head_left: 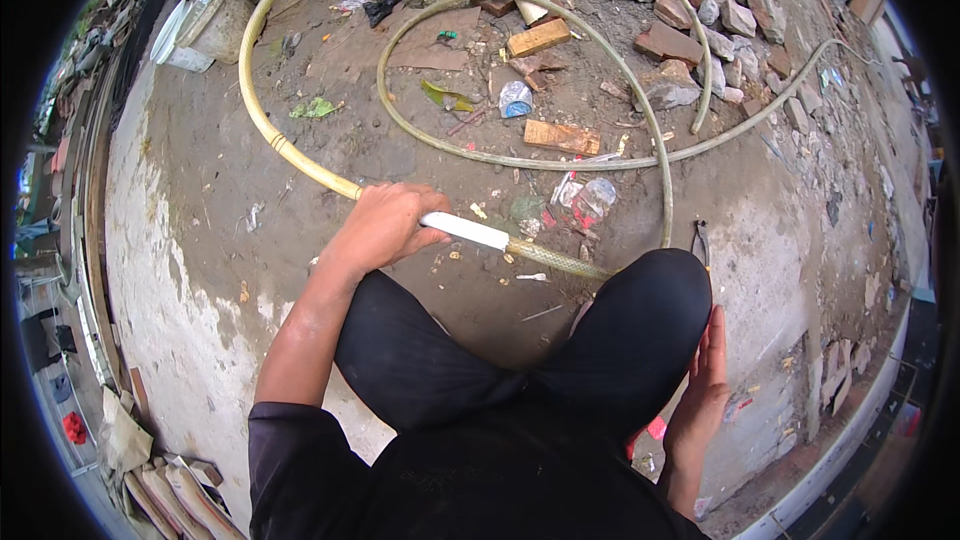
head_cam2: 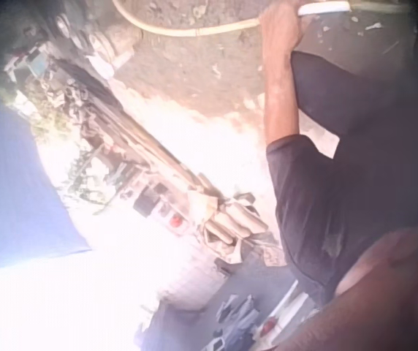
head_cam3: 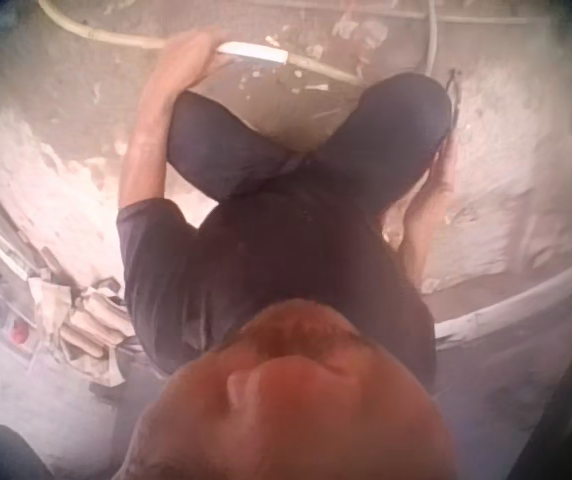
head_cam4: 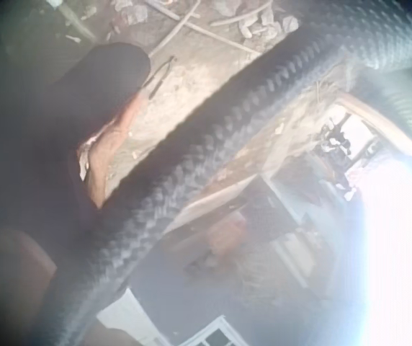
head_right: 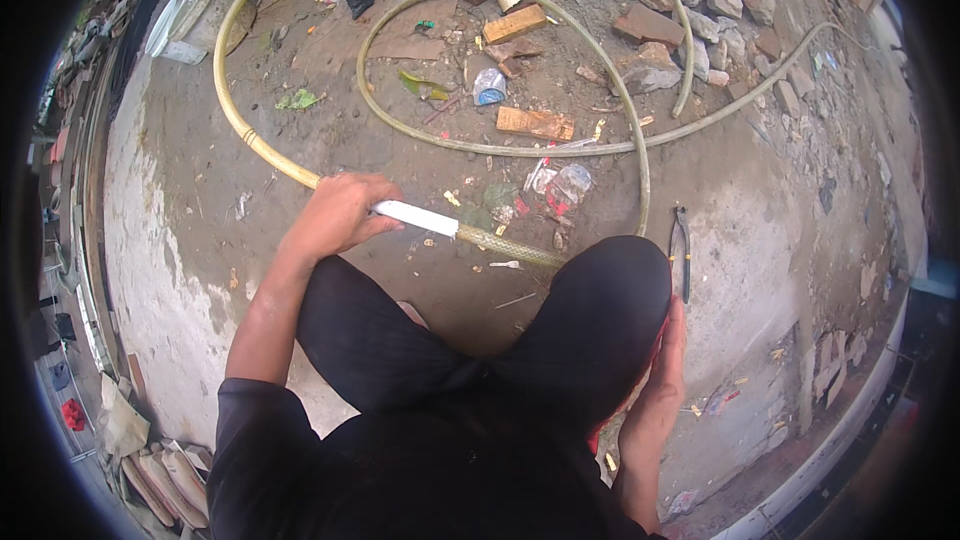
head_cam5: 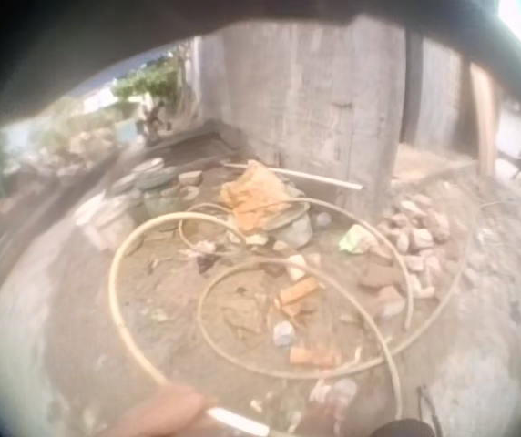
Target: The person sits on the ground and secures a yellow hose onto a white PVC pipe. They use their hands to push the hose onto the pipe and then use pliers to tighten a metal clamp around the connection.
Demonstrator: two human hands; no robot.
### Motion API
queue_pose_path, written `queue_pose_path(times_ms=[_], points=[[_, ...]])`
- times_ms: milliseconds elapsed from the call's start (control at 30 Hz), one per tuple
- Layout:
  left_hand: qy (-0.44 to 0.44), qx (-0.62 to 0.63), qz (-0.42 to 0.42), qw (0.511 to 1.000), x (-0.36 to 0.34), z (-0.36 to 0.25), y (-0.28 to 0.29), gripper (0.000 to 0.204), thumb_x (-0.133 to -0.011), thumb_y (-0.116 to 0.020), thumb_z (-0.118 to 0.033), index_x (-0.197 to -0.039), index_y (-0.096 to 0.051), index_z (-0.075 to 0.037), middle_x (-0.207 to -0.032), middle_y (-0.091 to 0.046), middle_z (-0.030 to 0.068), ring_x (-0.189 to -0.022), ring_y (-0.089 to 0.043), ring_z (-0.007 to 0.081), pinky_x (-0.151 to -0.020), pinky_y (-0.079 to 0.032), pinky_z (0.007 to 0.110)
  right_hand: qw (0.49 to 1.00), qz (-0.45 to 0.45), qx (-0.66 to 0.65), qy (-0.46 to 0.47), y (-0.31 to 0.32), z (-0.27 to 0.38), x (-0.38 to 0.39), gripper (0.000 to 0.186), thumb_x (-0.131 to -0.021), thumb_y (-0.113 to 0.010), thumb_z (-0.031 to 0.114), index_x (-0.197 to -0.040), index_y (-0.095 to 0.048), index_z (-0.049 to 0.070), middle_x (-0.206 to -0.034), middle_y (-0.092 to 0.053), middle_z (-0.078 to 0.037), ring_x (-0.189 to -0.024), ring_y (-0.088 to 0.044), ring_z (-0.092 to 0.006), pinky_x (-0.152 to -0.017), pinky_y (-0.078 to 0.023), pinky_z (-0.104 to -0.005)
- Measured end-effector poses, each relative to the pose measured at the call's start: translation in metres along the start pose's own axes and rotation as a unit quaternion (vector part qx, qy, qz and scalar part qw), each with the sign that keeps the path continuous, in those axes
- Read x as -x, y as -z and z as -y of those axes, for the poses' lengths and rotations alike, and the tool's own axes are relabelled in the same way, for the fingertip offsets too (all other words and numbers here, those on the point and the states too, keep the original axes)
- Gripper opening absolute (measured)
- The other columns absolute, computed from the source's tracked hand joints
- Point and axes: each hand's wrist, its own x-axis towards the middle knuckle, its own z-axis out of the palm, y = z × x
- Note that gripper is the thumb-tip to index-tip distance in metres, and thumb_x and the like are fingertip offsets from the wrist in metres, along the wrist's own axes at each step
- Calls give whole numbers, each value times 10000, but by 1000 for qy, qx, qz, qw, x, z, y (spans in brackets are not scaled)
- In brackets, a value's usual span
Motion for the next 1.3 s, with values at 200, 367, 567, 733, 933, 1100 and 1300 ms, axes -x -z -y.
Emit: queue_pose_path(times_ms=[200, 367, 567, 733, 933, 1100, 1300], points=[[-6, 17, -80, 997, 7, -5, 7, 273, -781, -826, -228, -1009, -737, -105, -950, -704, 70, -960, -670, 308, -859, -483, 429, 944, -19, 288, 160, -13, 19, -53, 834, -931, -654, 563, -1495, -461, -20, -1448, -554, -248, -1376, -517, -388, -1148, -383, -506], [8, -57, -208, 976, 43, -50, 23, 395, -742, -844, -256, -1101, -747, -123, -1079, -657, 40, -1164, -585, 268, -1077, -398, 464, 874, 208, 355, 258, -91, 42, -82, 625, -861, -782, 344, -1358, -590, 18, -1235, -644, -205, -1184, -615, -403, -1050, -462, -493], [141, 164, -550, 806, 58, -74, 11, 745, -798, -860, -221, -1460, -525, -147, -1560, -384, 194, -1422, -410, 391, -1167, -345, 565, 904, 335, 165, 206, -126, 12, -102, 243, -981, -667, 217, -1060, -634, -11, -974, -577, -185, -857, -646, -401, -717, -506, -488], [22, 797, -457, 394, 58, -31, 19, 541, -1048, -529, -513, -1325, -541, -49, -1254, -594, 156, -1125, -599, 311, -963, -497, 485, 879, 296, 224, 300, -193, 48, -74, 259, -975, -661, 181, -1145, -596, -3, -973, -600, -170, -838, -641, -399, -691, -515, -467], [47, 761, -531, 370, 63, 10, 63, 553, -1072, -411, -600, -1045, -538, -63, -788, -487, 23, -642, -463, 152, -580, -403, 325, 885, 279, 238, 288, -194, 27, -34, 316, -984, -655, 229, -1229, -586, 43, -932, -619, -139, -804, -682, -339, -605, -533, -453], [-15, 811, -460, 361, 63, 11, 82, 491, -1069, -484, -554, -949, -472, -78, -680, -414, -7, -534, -390, 99, -457, -347, 266, 885, 215, 269, 314, -187, 21, -11, 323, -970, -679, 254, -1205, -607, 45, -883, -652, -127, -676, -685, -303, -528, -518, -413], [-96, 847, -413, 320, 69, 12, 58, 524, -1078, -428, -579, -843, -452, -112, -591, -340, -65, -437, -307, 43, -354, -287, 223, 873, 271, 282, 291, -191, 16, -3, 246, -978, -686, 275, -1021, -589, 52, -695, -644, -127, -544, -647, -332, -476, -491, -425]])
